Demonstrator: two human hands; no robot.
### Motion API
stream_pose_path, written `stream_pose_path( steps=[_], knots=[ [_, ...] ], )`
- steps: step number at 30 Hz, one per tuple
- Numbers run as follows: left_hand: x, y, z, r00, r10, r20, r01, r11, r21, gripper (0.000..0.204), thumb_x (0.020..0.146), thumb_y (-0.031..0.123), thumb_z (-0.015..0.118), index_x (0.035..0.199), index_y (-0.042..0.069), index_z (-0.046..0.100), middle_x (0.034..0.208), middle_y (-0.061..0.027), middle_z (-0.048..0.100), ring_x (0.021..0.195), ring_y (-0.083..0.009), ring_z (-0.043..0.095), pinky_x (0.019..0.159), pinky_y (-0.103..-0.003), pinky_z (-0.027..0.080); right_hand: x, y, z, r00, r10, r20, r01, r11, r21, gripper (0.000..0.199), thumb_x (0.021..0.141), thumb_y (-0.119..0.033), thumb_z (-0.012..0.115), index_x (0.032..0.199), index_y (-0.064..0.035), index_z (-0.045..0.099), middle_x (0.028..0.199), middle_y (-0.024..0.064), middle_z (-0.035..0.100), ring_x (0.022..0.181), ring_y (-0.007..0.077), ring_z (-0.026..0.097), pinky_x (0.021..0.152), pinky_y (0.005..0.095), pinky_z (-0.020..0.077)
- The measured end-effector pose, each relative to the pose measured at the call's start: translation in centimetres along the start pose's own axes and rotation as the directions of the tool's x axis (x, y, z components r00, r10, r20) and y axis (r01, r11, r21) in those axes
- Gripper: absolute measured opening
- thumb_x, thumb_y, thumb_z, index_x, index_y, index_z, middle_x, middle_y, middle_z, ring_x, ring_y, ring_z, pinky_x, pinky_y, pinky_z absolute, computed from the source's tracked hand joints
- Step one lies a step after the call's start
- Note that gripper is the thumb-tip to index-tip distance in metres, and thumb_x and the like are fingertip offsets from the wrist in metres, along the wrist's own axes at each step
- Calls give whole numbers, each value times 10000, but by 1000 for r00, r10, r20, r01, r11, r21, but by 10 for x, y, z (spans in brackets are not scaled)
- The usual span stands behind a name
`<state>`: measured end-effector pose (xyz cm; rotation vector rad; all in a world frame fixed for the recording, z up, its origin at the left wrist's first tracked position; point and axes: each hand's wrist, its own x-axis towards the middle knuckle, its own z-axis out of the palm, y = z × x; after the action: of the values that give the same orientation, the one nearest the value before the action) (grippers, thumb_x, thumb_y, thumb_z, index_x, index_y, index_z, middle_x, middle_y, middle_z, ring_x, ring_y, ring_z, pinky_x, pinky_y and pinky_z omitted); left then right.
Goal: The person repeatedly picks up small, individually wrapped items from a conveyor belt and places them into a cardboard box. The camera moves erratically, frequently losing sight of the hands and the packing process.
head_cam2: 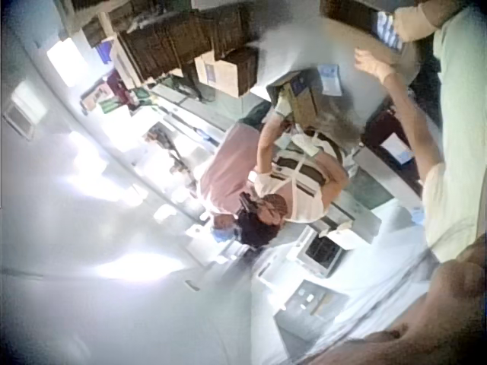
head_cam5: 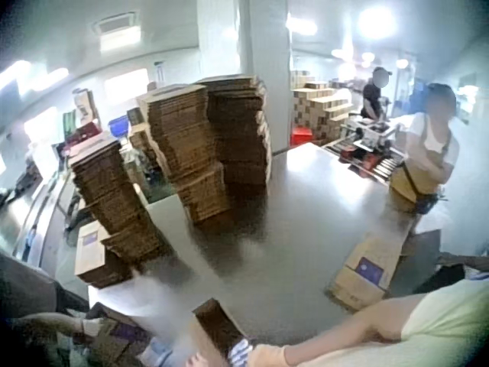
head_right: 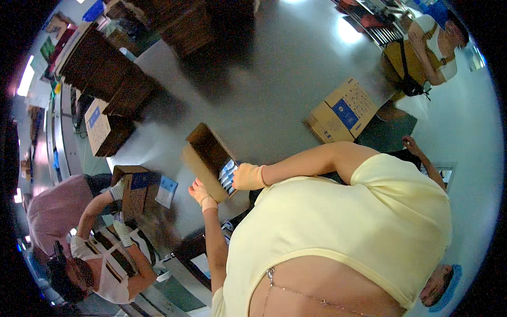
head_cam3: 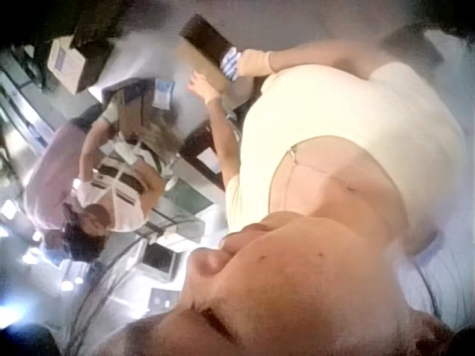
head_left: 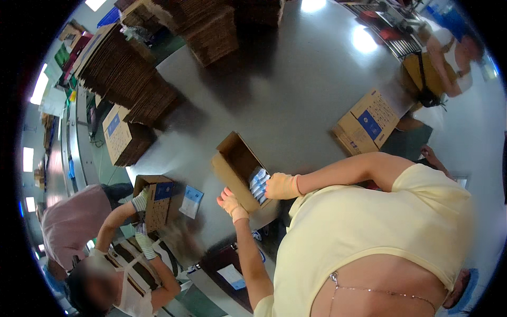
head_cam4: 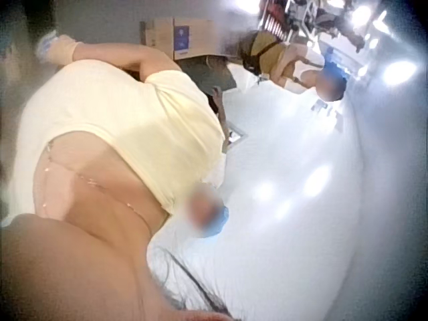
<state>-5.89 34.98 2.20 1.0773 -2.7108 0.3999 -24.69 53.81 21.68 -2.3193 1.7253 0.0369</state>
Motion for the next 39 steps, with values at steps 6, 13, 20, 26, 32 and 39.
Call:
stream_pose_path(
  steps=[6, 13, 20, 26, 32, 39],
  knots=[
    [74, 4, -144, 845, -339, 414, 502, 769, -395, 547, 529, 237, 853, 1004, 100, 620, 900, -98, 686, 865, -276, 652, 740, -386, 504, -25, 16, 14, 990, 141, 12, -141, 990, 5, 47, 716, -143, 630, 734, -101, 642, 754, 45, 655, 795, 247, 640, 596, 387, 524],
    [103, 23, -206, 989, -58, 135, 102, -392, -914, 447, 744, 173, 734, 1112, -27, 578, 1077, -128, 622, 931, -258, 628, 800, -377, 549, -21, 16, 10, 993, 113, 23, -115, 986, 120, 68, 726, -100, 639, 779, -82, 677, 790, 98, 675, 774, 276, 668, 552, 384, 523],
    [96, 99, -145, 963, 78, 258, 67, 859, -508, 865, 534, 138, 849, 1305, 126, 457, 1336, -3, 487, 1343, -283, 259, 1055, -543, 110, -25, 17, 2, 994, 99, -54, -97, 994, 44, 116, 736, -190, 605, 793, -109, 666, 782, 87, 642, 779, 252, 648, 561, 379, 518],
    [118, 103, -185, 947, 263, 186, -119, 822, -557, 1040, 566, 306, 836, 1415, 100, 272, 1388, -112, 418, 1339, -361, 250, 1067, -598, 122, -24, 23, 18, 994, 85, -69, -76, 991, 114, 102, 721, -147, 614, 782, -93, 676, 794, 130, 667, 746, 294, 674, 553, 391, 532],
    [154, 119, -143, 885, 289, 365, -35, 822, -568, 423, 877, 274, 517, 1233, 45, 514, 1158, -206, 589, 1093, -359, 549, 941, -429, 432, -18, 14, 13, 987, 140, -77, -128, 982, 142, 112, 743, -167, 606, 796, -84, 660, 798, 110, 660, 720, 294, 663, 552, 404, 522],
    [157, 133, -103, 720, 394, 572, -118, 881, -458, 358, 909, 319, 434, 843, 61, 674, 965, -137, 673, 911, -335, 635, 775, -467, 493, -17, 12, 19, 993, 116, 4, -116, 993, 21, 117, 772, -185, 586, 810, -98, 653, 847, 94, 662, 760, 274, 656, 573, 399, 518]
  ],
)
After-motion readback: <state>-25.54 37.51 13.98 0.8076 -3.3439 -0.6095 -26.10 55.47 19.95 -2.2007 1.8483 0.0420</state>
